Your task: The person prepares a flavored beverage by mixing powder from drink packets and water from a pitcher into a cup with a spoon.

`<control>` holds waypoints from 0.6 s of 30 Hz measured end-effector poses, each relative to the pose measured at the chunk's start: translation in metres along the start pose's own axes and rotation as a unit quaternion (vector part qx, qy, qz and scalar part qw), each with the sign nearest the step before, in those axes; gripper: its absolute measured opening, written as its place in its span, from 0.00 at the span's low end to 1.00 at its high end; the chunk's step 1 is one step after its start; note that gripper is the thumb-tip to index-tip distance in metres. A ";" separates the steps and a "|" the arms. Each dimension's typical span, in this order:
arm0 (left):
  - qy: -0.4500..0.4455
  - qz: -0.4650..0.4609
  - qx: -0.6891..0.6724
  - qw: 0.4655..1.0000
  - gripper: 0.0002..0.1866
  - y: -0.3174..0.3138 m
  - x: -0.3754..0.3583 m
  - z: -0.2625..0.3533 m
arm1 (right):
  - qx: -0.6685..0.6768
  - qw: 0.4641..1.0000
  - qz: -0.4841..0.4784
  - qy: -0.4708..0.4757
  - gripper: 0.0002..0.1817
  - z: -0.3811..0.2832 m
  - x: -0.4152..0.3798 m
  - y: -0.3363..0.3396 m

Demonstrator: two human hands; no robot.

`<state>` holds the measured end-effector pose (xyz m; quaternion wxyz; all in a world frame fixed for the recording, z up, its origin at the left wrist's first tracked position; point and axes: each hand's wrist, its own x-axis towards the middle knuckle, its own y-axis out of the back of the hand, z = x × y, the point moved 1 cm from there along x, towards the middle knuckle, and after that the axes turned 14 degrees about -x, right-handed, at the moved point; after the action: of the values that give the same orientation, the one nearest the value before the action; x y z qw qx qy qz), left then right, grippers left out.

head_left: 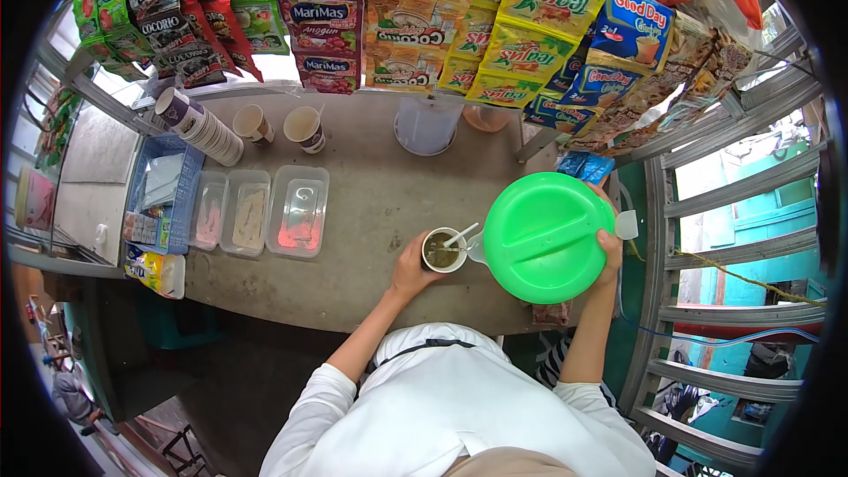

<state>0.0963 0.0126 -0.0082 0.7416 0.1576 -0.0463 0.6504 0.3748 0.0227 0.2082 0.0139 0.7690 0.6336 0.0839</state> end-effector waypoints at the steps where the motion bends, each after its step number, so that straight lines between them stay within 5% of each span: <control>1: 0.000 -0.002 0.001 1.000 0.46 0.000 0.000 0.000 | 0.001 1.000 0.002 0.000 0.40 0.000 0.000 0.000; 18: 0.003 -0.001 -0.007 1.000 0.45 0.000 0.000 0.002 | 0.016 1.000 -0.016 -0.007 0.40 -0.004 -0.002 0.001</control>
<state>0.0963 0.0123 -0.0057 0.7433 0.1505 -0.0479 0.6501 0.3744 0.0200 0.2121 0.0077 0.7594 0.6470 0.0682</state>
